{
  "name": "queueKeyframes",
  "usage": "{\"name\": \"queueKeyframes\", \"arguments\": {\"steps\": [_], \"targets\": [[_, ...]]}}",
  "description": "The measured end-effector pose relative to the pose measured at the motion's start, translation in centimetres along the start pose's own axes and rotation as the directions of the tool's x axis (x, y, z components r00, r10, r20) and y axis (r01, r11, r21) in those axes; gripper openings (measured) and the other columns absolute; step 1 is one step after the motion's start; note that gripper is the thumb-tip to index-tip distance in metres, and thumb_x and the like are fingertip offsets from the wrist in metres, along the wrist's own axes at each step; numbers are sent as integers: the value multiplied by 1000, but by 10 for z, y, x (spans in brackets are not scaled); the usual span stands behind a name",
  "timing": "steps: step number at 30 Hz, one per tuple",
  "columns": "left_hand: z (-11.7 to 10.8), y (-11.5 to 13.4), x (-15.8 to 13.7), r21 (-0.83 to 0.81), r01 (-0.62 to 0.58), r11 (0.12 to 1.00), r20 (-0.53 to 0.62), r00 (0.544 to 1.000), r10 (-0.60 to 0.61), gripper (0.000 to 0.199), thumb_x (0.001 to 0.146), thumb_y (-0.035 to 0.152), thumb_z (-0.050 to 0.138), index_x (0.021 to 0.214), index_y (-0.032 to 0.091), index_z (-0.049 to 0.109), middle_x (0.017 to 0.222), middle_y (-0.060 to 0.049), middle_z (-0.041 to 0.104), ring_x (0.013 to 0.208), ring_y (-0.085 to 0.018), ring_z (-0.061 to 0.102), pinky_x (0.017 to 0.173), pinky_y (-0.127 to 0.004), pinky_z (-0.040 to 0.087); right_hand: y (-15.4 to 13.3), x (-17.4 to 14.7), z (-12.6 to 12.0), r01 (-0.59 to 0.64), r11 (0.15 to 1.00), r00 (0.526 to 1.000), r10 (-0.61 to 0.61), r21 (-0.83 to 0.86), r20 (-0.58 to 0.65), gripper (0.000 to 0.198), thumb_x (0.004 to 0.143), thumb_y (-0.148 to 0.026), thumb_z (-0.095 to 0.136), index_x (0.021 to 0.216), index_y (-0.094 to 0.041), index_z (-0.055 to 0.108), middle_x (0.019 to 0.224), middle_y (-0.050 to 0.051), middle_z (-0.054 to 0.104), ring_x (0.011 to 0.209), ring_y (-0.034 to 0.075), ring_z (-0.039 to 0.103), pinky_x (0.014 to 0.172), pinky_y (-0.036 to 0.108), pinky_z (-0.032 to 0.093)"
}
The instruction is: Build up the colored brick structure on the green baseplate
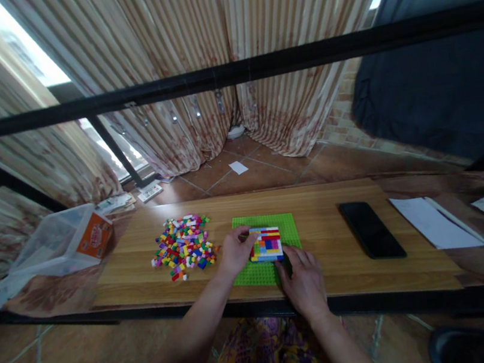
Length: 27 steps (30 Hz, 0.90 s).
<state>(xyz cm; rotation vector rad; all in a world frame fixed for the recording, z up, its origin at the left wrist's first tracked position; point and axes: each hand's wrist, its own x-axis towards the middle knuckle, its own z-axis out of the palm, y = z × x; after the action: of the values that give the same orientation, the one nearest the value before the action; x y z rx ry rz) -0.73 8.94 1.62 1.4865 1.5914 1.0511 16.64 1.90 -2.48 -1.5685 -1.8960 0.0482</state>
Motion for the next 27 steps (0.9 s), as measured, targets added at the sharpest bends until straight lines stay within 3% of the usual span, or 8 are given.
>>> {"name": "queueKeyframes", "arguments": {"steps": [15, 19, 22, 27], "targets": [[1, -2, 2, -18, -2, 1000, 27, 1000, 3, 13, 78, 27, 64, 80, 15, 67, 68, 1, 64, 64, -11, 57, 60, -21, 44, 1, -1, 2, -1, 1000, 1000, 1, 4, -5, 41, 92, -44, 46, 119, -17, 59, 111, 12, 66, 102, 27, 54, 88, 43, 45], [-4, -1, 0, -30, -13, 999, 29, 999, 14, 19, 80, 30, 62, 89, 15, 67, 75, -1, 67, 68, -12, 60, 63, -23, 47, 1, 0, 1, 13, 1000, 1000, -13, 6, -8, 40, 92, -44, 47, 119, -17, 59, 111, 12, 65, 101, 26, 54, 87, 42, 45], [-11, 1, -8, -35, -21, 999, -31, 999, 20, 31, 84, 37, 58, 104, 14, 65, 85, -4, 69, 75, -15, 64, 68, -26, 50, 1, 0, 1, 16, 1000, 1000, -16, 0, -15, 41, 92, -44, 47, 120, -17, 59, 110, 12, 66, 102, 27, 54, 87, 43, 45], [-27, 3, -45, -59, -46, 997, -121, 992, 39, 35, 86, 37, 54, 111, 15, 62, 88, -5, 68, 73, -15, 62, 70, -28, 50, 3, 0, 3, 32, 999, 999, -31, 7, -12, 41, 93, -45, 45, 119, -17, 58, 109, 12, 65, 101, 27, 54, 86, 44, 44]]}}
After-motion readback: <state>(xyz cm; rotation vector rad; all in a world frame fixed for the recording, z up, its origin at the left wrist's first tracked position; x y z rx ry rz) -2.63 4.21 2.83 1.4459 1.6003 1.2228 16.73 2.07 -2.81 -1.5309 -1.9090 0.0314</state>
